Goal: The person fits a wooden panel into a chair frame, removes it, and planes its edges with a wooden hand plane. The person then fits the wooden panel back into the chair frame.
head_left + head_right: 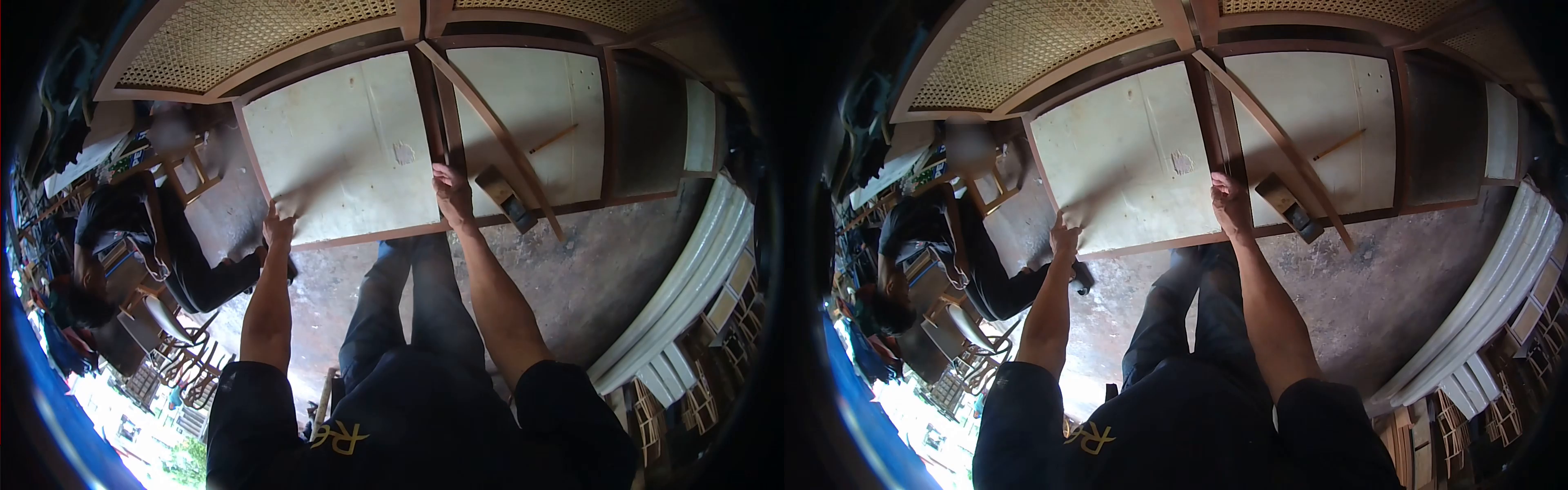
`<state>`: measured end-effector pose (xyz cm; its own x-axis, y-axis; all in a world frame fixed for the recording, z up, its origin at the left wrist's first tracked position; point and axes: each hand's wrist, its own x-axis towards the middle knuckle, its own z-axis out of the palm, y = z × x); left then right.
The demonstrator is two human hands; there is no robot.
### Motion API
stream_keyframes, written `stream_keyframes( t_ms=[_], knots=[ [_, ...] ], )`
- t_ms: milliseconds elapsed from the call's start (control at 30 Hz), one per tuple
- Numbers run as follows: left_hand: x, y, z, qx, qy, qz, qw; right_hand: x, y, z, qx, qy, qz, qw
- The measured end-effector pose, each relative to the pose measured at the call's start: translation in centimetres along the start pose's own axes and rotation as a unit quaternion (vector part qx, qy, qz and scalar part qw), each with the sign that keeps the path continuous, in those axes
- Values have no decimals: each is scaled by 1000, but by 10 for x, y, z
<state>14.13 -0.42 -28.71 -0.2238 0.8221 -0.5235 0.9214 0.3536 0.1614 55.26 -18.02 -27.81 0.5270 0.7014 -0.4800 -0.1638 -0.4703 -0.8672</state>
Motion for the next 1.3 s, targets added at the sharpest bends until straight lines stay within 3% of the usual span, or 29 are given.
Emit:
stream_keyframes(
  t_ms=[133,233,400,500,533,633,733,833,1100,1233,1267,1300],
  knots=[
    [-3,8,-7,-35,-42,-30,998,6,10,-4,-13,-1,-24,1000],
    [-6,18,-14,0,-54,-30,998,13,28,-6,162,-33,28,986],
    [-4,21,-16,17,-75,-48,996,18,20,-18,133,-66,63,987],
    [-6,17,-19,24,-81,-45,995,17,15,-18,188,-77,46,978],
    [-7,15,-18,23,-82,-50,995,19,15,-21,151,-85,81,982],
    [4,15,-15,-6,-101,-48,994,20,7,-20,218,-86,114,965],
    [2,11,-19,-23,-142,-53,988,21,9,-22,148,-95,112,978],
    [2,9,-14,10,-87,-45,995,25,11,-23,109,-102,99,984],
    [6,2,-14,-21,-107,-54,993,23,20,-18,57,-86,52,993],
    [8,-5,-14,-48,-123,-39,990,19,20,-21,-45,-89,35,994],
    [23,-31,0,-10,-116,92,989,11,6,-20,-75,-77,29,994],
    [25,-36,0,-46,-123,81,988,7,-4,-12,-102,-70,21,992]
  ],
)
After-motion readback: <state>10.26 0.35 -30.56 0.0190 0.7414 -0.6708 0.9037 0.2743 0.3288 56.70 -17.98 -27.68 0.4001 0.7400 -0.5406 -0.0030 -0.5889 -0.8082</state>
